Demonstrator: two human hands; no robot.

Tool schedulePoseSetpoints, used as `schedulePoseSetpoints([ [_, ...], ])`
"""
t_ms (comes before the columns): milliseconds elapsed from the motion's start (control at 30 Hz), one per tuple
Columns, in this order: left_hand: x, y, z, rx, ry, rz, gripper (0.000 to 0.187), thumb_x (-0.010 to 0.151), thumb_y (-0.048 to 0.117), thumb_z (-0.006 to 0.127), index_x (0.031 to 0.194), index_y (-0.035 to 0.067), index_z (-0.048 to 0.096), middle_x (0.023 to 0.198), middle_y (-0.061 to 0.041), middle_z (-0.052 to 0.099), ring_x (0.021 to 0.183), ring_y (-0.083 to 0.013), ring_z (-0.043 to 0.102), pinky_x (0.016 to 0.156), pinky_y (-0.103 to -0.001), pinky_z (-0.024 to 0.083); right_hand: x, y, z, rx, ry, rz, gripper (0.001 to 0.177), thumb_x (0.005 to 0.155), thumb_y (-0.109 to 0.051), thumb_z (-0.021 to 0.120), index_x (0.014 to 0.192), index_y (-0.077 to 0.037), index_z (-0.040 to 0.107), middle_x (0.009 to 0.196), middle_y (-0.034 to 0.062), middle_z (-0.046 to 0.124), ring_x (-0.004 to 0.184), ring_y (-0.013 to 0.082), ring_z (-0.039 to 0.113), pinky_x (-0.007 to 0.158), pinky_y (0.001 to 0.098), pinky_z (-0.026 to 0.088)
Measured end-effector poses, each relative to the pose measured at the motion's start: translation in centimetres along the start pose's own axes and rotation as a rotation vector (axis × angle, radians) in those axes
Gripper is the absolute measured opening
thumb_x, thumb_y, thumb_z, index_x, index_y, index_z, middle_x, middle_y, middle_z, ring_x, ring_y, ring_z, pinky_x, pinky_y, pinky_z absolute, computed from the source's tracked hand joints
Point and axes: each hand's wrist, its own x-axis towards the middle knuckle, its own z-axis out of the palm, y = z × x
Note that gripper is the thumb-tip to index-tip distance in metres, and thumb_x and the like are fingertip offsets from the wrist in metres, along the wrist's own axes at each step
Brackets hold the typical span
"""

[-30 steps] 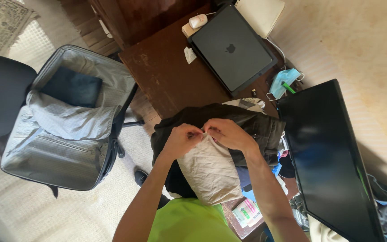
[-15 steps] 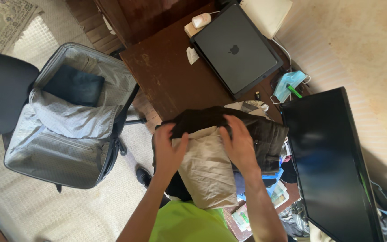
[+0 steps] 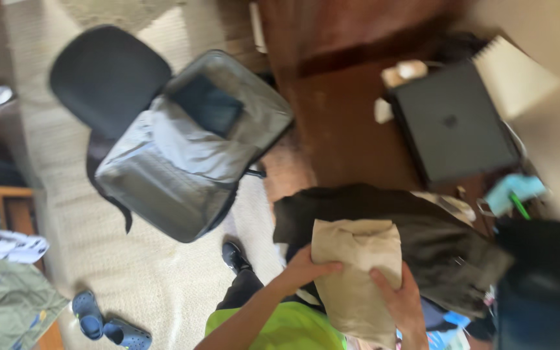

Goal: The person picks up a suitcase, opens it on the floor, and packs a pair of jeans, a beige garment, and a dark garment into it after folding them on a desk.

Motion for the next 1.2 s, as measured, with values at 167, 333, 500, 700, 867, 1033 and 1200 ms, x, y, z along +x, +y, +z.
schedulePoseSetpoints([
  [167, -4.2, 1.0, -7.2, -0.39, -0.062, -0.01, 0.059, 0.098, 0.033, 0.088, 0.145, 0.0, 0.071, 0.133, -0.009, 0.08, 0.12, -0.0203, 0.076, 0.102, -0.036, 0.061, -2.0, -5.6, 7.1, 0.112, -0.092, -0.073, 0.057, 0.093, -0.03, 0.083, 0.139, -0.001, 0.066, 0.116, 0.0149, 0.081, 0.102, 0.0207, 0.073, 0.088, 0.0393, 0.06],
  [333, -8.3, 3.9, -16.2, -0.601, 0.017, 0.035, 0.06, 0.099, 0.035, 0.083, 0.147, 0.003, 0.067, 0.135, -0.01, 0.078, 0.122, -0.0236, 0.074, 0.103, -0.043, 0.061, -2.8, -11.5, 17.3, 0.34, -0.313, -0.054, 0.055, 0.098, -0.024, 0.077, 0.147, -0.006, 0.061, 0.126, 0.0123, 0.078, 0.109, 0.017, 0.071, 0.094, 0.0371, 0.059],
  [500, -10.2, 7.1, -22.3, -0.665, 0.078, -0.026, 0.069, 0.096, 0.049, 0.076, 0.151, 0.01, 0.063, 0.143, -0.009, 0.076, 0.129, -0.0244, 0.074, 0.109, -0.043, 0.06, -1.9, -15.1, 24.0, 0.334, -0.531, -0.029, 0.058, 0.095, -0.018, 0.078, 0.15, -0.004, 0.062, 0.133, 0.011, 0.079, 0.117, 0.0208, 0.074, 0.097, 0.0391, 0.061],
  [700, -7.7, 8.6, -25.9, -0.848, 0.136, -0.017, 0.074, 0.099, 0.057, 0.072, 0.153, 0.007, 0.065, 0.146, -0.009, 0.077, 0.13, -0.0233, 0.074, 0.11, -0.041, 0.058, 1.2, -19.8, 27.8, 0.332, -0.511, -0.031, 0.065, 0.089, -0.009, 0.082, 0.151, -0.004, 0.06, 0.133, 0.0139, 0.078, 0.116, 0.0241, 0.075, 0.096, 0.0424, 0.064],
  [867, -3.3, 9.8, -27.5, -0.773, 0.228, 0.021, 0.066, 0.1, 0.047, 0.075, 0.151, 0.008, 0.064, 0.144, -0.006, 0.076, 0.131, -0.0212, 0.072, 0.11, -0.041, 0.056, 7.4, -24.5, 30.4, 0.251, -0.477, -0.075, 0.069, 0.088, -0.006, 0.082, 0.153, -0.006, 0.059, 0.135, 0.0127, 0.077, 0.118, 0.0228, 0.074, 0.097, 0.0401, 0.062],
  [1033, 4.5, 14.0, -30.0, -0.704, 0.197, 0.022, 0.068, 0.089, 0.023, 0.087, 0.15, 0.008, 0.06, 0.14, -0.006, 0.074, 0.128, -0.022, 0.071, 0.109, -0.042, 0.057, 19.4, -28.9, 34.1, 0.238, -0.557, 0.023, 0.072, 0.088, -0.008, 0.082, 0.156, -0.008, 0.057, 0.133, 0.0127, 0.076, 0.116, 0.0252, 0.075, 0.095, 0.043, 0.064],
  [1200, 15.1, 18.2, -35.5, -0.552, 0.331, 0.125, 0.078, 0.083, 0.012, 0.095, 0.152, 0.004, 0.06, 0.143, -0.009, 0.075, 0.13, -0.0191, 0.072, 0.113, -0.037, 0.057, 34.4, -30.7, 40.6, 0.224, -0.623, 0.154, 0.076, 0.087, -0.01, 0.084, 0.158, -0.008, 0.057, 0.132, 0.0128, 0.078, 0.115, 0.0266, 0.076, 0.096, 0.0439, 0.063],
])
